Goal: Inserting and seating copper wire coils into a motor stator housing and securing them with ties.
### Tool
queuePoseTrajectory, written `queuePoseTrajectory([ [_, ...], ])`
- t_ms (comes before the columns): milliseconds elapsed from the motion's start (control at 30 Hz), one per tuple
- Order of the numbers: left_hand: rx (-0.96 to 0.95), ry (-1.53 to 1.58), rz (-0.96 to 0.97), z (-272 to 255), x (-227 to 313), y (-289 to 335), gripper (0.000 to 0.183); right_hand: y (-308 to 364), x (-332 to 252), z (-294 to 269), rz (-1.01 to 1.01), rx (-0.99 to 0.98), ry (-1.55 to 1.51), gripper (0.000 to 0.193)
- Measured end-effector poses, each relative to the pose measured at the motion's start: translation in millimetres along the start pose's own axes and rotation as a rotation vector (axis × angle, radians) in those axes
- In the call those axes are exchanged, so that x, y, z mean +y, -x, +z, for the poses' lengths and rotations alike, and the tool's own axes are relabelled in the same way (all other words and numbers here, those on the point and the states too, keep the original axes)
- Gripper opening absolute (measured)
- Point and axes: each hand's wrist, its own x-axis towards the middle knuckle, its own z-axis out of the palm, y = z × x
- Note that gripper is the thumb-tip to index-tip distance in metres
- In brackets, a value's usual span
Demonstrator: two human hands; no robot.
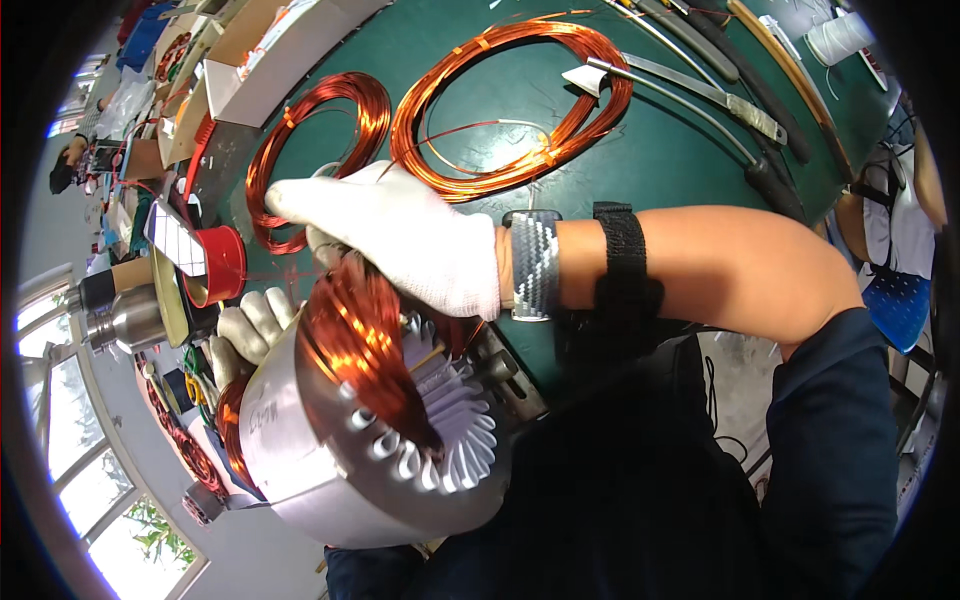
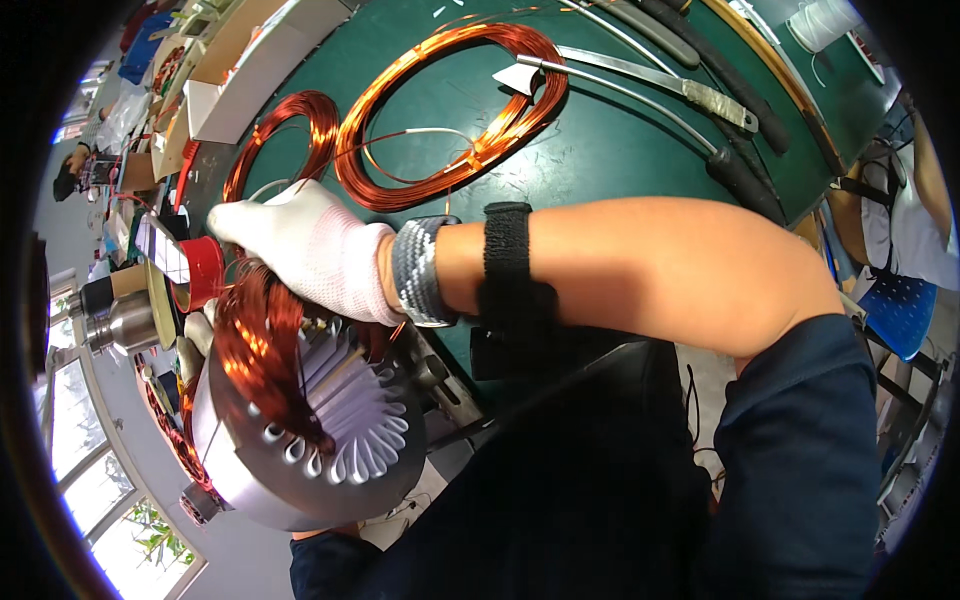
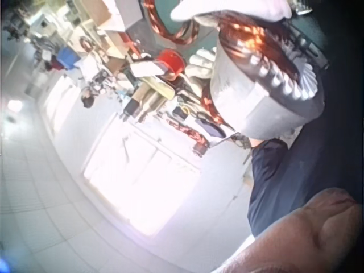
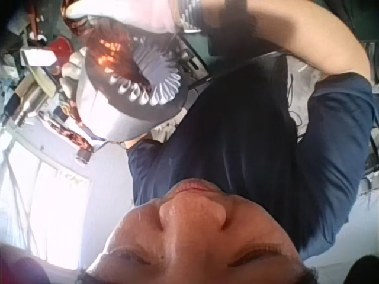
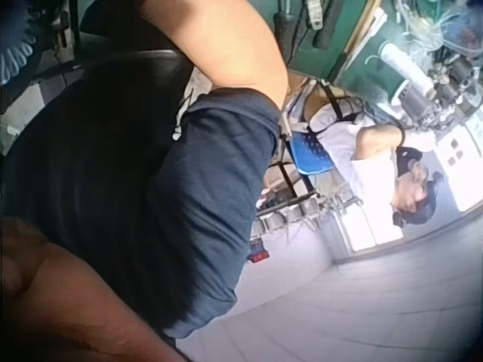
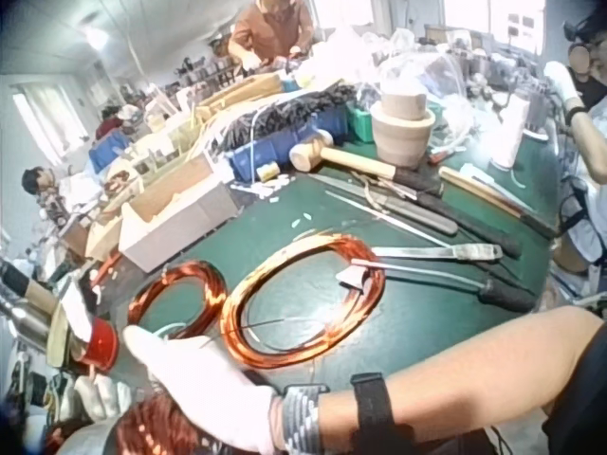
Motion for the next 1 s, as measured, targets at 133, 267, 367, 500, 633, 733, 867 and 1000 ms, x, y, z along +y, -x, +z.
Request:
queuePoseTrajectory([
  [133, -0.031, -0.201, 0.007, -21.6, 3.1, 36.8, 0.055, -8.5, -8.5, -0.3, 0.292, -0.030, -0.301, 0.043],
  [267, -0.037, -0.410, 0.047, -40.2, 9.6, 23.2, 0.055, -8.2, -9.0, -2.1, 0.264, -0.085, -0.336, 0.048],
  [367, -0.022, -0.558, 0.100, -37.4, 10.0, -7.8, 0.055, -2.8, -9.7, -5.8, 0.175, -0.064, -0.311, 0.052],
  [500, 0.008, -0.742, 0.165, -30.4, 12.5, -15.0, 0.056, 10.3, -13.9, -9.5, 0.078, -0.098, -0.284, 0.051],
  [633, 0.071, -0.920, 0.211, -38.1, 12.2, 22.0, 0.056, 66.6, -47.4, -43.4, -0.126, -0.020, 0.314, 0.055],
  [733, 0.309, -0.733, 0.266, 46.6, 68.4, 25.2, 0.045, 114.5, -46.8, -69.1, -0.441, 0.023, 0.928, 0.032],
  [867, 0.305, -0.474, 0.279, 91.7, 47.2, 33.6, 0.031, 111.4, -43.0, -62.2, -0.008, -0.270, 1.095, 0.020],
  [1000, 0.354, -0.212, 0.258, 102.2, 48.6, 28.3, 0.030, 52.8, -25.0, -67.6, -0.243, -0.310, 1.100, 0.021],
])
